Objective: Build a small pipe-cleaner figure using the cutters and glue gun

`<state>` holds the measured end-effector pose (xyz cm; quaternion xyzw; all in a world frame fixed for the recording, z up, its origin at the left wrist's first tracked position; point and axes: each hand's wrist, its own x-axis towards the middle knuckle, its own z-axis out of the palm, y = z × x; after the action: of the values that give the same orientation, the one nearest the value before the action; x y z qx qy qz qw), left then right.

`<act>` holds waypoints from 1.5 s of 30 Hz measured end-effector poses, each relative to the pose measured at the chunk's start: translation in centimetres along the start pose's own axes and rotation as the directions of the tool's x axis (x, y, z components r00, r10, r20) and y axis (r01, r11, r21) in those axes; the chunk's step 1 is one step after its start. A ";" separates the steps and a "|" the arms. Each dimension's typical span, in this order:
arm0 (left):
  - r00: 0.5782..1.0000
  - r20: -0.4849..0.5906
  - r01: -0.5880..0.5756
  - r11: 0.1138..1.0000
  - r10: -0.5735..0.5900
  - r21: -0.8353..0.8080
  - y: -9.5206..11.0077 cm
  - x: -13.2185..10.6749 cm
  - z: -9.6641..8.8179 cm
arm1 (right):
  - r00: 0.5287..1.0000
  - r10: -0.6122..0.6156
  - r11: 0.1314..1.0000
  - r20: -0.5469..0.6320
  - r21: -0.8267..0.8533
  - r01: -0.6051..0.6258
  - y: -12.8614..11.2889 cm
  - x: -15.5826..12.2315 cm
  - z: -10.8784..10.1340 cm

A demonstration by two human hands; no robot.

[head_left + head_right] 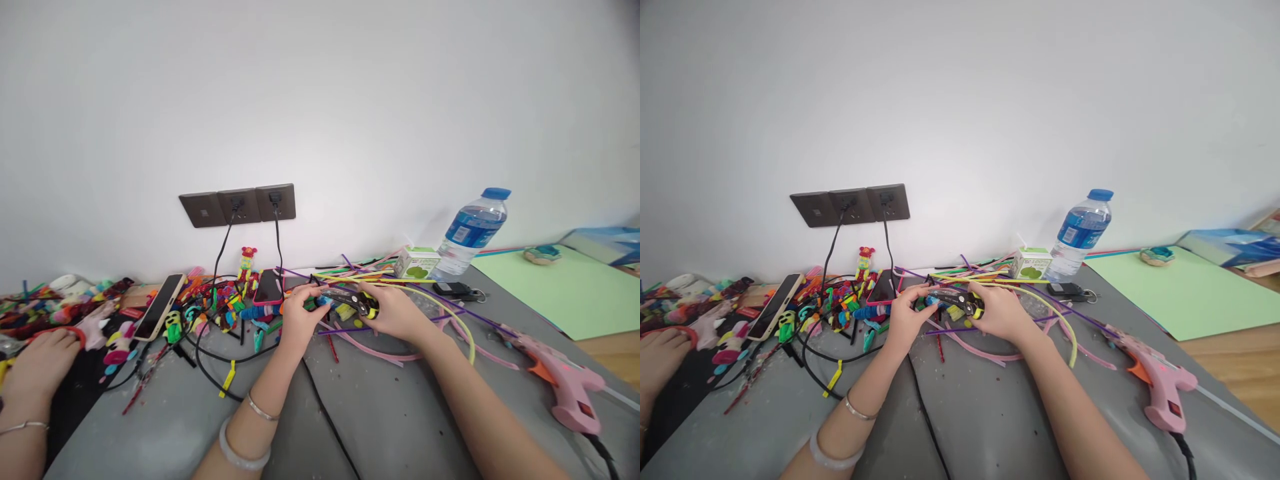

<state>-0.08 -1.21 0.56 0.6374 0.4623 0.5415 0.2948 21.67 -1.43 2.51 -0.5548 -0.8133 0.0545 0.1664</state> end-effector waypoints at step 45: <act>0.999 0.044 -0.038 0.978 0.029 0.203 -0.7 0.1 0.2 | 0.993 0.024 0.999 -0.112 -0.038 -0.028 -0.1 0.3 2.5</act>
<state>-0.12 -0.84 -0.08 0.6829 0.4985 0.4829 0.2280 20.70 -0.98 0.24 -0.5707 -0.7965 0.0095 0.1996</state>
